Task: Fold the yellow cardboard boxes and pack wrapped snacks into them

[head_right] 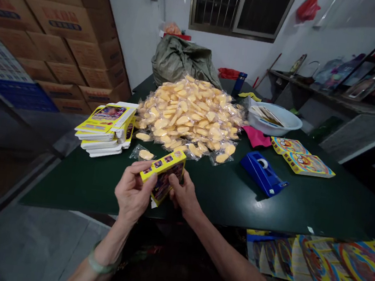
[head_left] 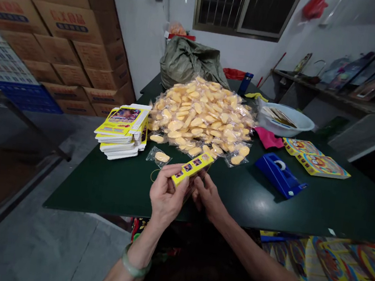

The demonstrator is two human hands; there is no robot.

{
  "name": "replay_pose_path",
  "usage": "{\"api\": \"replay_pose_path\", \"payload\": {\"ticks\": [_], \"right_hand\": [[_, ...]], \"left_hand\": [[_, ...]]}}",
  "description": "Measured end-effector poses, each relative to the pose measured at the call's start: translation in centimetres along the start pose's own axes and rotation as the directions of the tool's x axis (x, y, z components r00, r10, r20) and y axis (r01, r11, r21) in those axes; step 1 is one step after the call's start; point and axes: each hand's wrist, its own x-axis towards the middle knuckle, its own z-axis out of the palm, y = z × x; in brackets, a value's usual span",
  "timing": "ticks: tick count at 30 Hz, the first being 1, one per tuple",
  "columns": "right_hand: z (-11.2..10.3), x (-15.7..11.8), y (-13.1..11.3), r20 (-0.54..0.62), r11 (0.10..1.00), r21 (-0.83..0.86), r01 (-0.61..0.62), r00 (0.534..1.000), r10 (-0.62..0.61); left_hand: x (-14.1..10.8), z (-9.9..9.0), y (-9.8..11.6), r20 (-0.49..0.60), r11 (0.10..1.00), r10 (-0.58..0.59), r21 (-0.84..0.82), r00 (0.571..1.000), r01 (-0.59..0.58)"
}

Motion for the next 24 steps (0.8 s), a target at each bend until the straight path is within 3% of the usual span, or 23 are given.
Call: {"api": "replay_pose_path", "payload": {"ticks": [2, 3, 5, 7, 9, 11, 13, 14, 15, 16, 17, 18, 19, 20, 21, 22, 23, 24], "right_hand": [[-1.2, 0.0, 1.2, -0.001, 0.967, -0.255, 0.025, 1.000, -0.026], [-2.0, -0.3, 1.6, -0.036, 0.899, -0.430, 0.082, 0.993, -0.108], [-3.6, -1.2, 2.2, -0.038, 0.621, -0.753, 0.217, 0.928, -0.371], [-4.6, -2.4, 2.4, 0.110, 0.284, -0.900, 0.332, 0.802, -0.588], [-4.8, -3.5, 2.1, 0.280, 0.051, -0.897, 0.439, 0.655, -0.701], [-4.4, -4.2, 1.4, 0.430, -0.068, -0.815, 0.576, 0.521, -0.737], [-3.5, -4.3, 0.4, 0.597, -0.104, -0.642, 0.760, 0.409, -0.690], [-3.0, -4.2, -0.2, 0.656, -0.085, -0.557, 0.826, 0.374, -0.656], [-2.6, -4.1, -0.9, 0.680, -0.042, -0.499, 0.865, 0.361, -0.639], [-2.1, -4.0, -1.6, 0.661, 0.030, -0.479, 0.878, 0.383, -0.645], [-1.7, -3.8, -2.4, 0.596, 0.138, -0.494, 0.858, 0.450, -0.665], [-1.3, -3.5, -3.2, 0.492, 0.277, -0.523, 0.806, 0.551, -0.674], [-0.9, -3.3, -4.0, 0.370, 0.432, -0.530, 0.730, 0.657, -0.657], [-0.6, -2.9, -4.7, 0.258, 0.586, -0.503, 0.636, 0.757, -0.600], [-0.3, -2.5, -5.4, 0.173, 0.726, -0.440, 0.529, 0.843, -0.510], [-0.1, -2.1, -5.9, 0.120, 0.839, -0.347, 0.419, 0.907, -0.403], [-0.1, -1.6, -6.2, 0.105, 0.918, -0.238, 0.318, 0.948, -0.301], [-0.2, -1.1, -6.3, 0.129, 0.965, -0.129, 0.229, 0.969, -0.212]], "left_hand": [[0.5, -0.6, 0.1, -0.157, 0.986, -0.168, -0.012, 0.973, 0.168], [0.9, -1.0, -0.1, -0.242, 0.963, -0.268, -0.043, 0.932, 0.266], [1.6, -1.8, -0.9, -0.371, 0.891, -0.451, -0.144, 0.812, 0.430], [2.2, -2.4, -2.1, -0.426, 0.826, -0.561, -0.230, 0.710, 0.514], [2.4, -3.0, -3.3, -0.420, 0.773, -0.629, -0.250, 0.654, 0.583], [2.4, -3.4, -4.2, -0.386, 0.721, -0.683, -0.221, 0.620, 0.656], [2.2, -3.8, -4.3, -0.347, 0.671, -0.729, -0.189, 0.590, 0.717], [2.0, -4.1, -4.1, -0.340, 0.663, -0.734, -0.171, 0.588, 0.729], [1.8, -4.3, -3.7, -0.360, 0.692, -0.700, -0.131, 0.617, 0.710], [1.6, -4.5, -3.0, -0.397, 0.758, -0.614, -0.056, 0.682, 0.650], [1.3, -4.7, -2.3, -0.417, 0.837, -0.472, 0.064, 0.776, 0.543], [0.9, -4.9, -1.4, -0.377, 0.898, -0.283, 0.219, 0.882, 0.382], [0.6, -4.9, -0.6, -0.246, 0.913, -0.086, 0.369, 0.965, 0.175], [0.2, -4.9, 0.2, -0.043, 0.877, 0.068, 0.479, 0.997, -0.039], [0.0, -4.8, 0.9, 0.181, 0.817, 0.137, 0.535, 0.974, -0.214], [-0.2, -4.6, 1.4, 0.377, 0.758, 0.130, 0.558, 0.917, -0.337], [-0.4, -4.5, 1.6, 0.509, 0.707, 0.083, 0.575, 0.857, -0.411], [-0.5, -4.4, 1.7, 0.574, 0.666, 0.020, 0.603, 0.818, -0.440]]}}
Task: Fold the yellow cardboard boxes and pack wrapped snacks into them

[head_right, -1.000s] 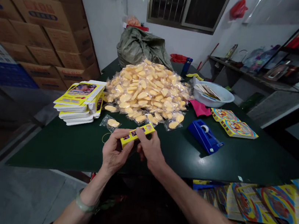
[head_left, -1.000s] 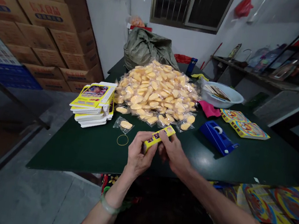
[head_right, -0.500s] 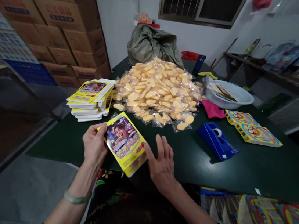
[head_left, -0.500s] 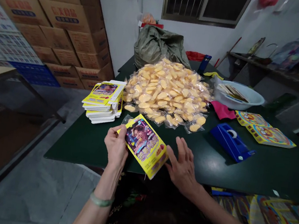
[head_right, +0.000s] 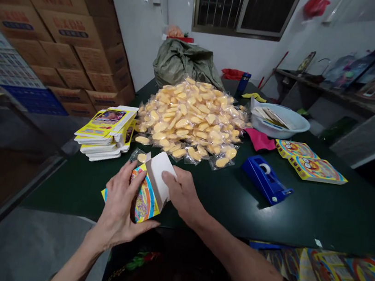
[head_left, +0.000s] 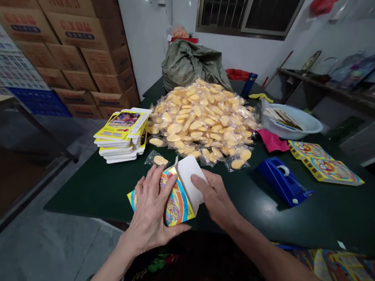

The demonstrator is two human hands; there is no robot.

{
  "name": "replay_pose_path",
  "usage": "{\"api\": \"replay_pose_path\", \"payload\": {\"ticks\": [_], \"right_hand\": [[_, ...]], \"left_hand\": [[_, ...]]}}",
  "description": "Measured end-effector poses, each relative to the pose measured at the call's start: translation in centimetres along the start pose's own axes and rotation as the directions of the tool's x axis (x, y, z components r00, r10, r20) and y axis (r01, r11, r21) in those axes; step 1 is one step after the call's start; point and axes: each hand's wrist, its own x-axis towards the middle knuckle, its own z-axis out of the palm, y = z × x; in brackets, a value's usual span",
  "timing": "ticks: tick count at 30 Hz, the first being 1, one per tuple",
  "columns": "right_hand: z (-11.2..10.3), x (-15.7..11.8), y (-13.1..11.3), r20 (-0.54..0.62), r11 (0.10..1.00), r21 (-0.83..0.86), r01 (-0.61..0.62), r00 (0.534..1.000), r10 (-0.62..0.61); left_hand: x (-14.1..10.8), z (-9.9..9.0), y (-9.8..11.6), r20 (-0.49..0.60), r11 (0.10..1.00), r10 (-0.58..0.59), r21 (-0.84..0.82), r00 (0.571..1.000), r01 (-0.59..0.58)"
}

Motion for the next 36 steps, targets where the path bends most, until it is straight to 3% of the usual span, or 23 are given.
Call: {"api": "replay_pose_path", "payload": {"ticks": [2, 3, 5, 6, 8, 10, 11, 13, 15, 19, 22, 26, 29, 31, 33, 35, 36], "right_hand": [[-1.0, 1.0, 0.8, 0.131, 0.983, 0.141, -0.116, 0.987, 0.098], [-1.9, 1.5, 1.6, 0.177, 0.987, 0.119, -0.109, 0.980, 0.087], [-4.5, 2.7, 3.7, 0.185, 0.990, -0.132, 0.050, 0.982, -0.025], [-6.0, 3.5, 5.0, 0.152, 0.919, -0.351, 0.182, 0.979, -0.136], [-9.0, 5.5, 7.5, 0.131, 0.588, -0.758, 0.281, 0.950, -0.284], [-11.1, 7.7, 9.6, 0.255, 0.286, -0.897, 0.336, 0.924, -0.283], [-11.8, 8.9, 10.3, 0.307, 0.181, -0.915, 0.361, 0.913, -0.267], [-12.2, 10.9, 11.2, 0.376, 0.064, -0.913, 0.403, 0.892, -0.250], [-11.9, 12.4, 11.4, 0.410, 0.036, -0.901, 0.432, 0.876, -0.253], [-11.2, 13.7, 11.0, 0.447, 0.097, -0.870, 0.484, 0.856, -0.261], [-11.4, 13.7, 10.6, 0.405, 0.196, -0.857, 0.476, 0.859, -0.312], [-12.3, 13.3, 8.8, 0.153, 0.408, -0.845, 0.346, 0.887, -0.436], [-12.8, 12.3, 6.0, -0.033, 0.577, -0.773, 0.265, 0.890, -0.454], [-12.4, 10.9, 3.7, -0.112, 0.781, -0.571, 0.253, 0.918, -0.380], [-11.4, 9.1, 1.5, -0.142, 0.953, -0.218, 0.210, 0.959, -0.243], [-10.0, 7.4, -0.2, -0.112, 0.984, -0.035, 0.172, 0.978, -0.175], [-9.3, 6.8, -0.7, -0.109, 0.980, -0.073, 0.184, 0.975, -0.191]], "left_hand": [[-0.1, 0.3, -0.3, 0.071, 0.996, -0.069, 0.066, 0.995, 0.064], [-0.2, 0.5, -0.7, 0.067, 0.991, -0.116, 0.068, 0.991, 0.111], [-0.6, 0.8, -1.6, 0.039, 0.977, -0.211, 0.046, 0.977, 0.209], [-0.8, 0.9, -2.1, 0.024, 0.968, -0.249, 0.025, 0.968, 0.248], [-1.2, 1.0, -2.7, 0.016, 0.957, -0.288, -0.020, 0.957, 0.289], [-1.4, 1.1, -2.9, 0.015, 0.953, -0.297, -0.055, 0.955, 0.297], [-1.4, 1.2, -2.9, 0.017, 0.952, -0.297, -0.069, 0.955, 0.297], [-1.2, 1.5, -2.6, 0.032, 0.951, -0.296, -0.078, 0.955, 0.298], [-0.8, 1.8, -2.2, 0.061, 0.952, -0.294, -0.070, 0.954, 0.298], [-0.2, 2.1, -2.0, 0.101, 0.944, -0.321, -0.048, 0.942, 0.327], [-0.1, 2.0, -2.2, 0.102, 0.945, -0.323, -0.017, 0.941, 0.326], [0.5, 1.9, -2.4, 0.074, 0.948, -0.315, 0.077, 0.946, 0.310], [1.5, 2.3, -2.0, 0.052, 0.940, -0.310, 0.168, 0.949, 0.297], [2.3, 2.8, -1.5, 0.055, 0.935, -0.296, 0.223, 0.954, 0.277], [3.0, 3.3, -0.9, 0.066, 0.934, -0.271, 0.258, 0.960, 0.245], [3.5, 3.6, -0.3, 0.078, 0.944, -0.235, 0.257, 0.969, 0.208], [3.6, 3.6, -0.1, 0.077, 0.948, -0.223, 0.248, 0.972, 0.198]]}}
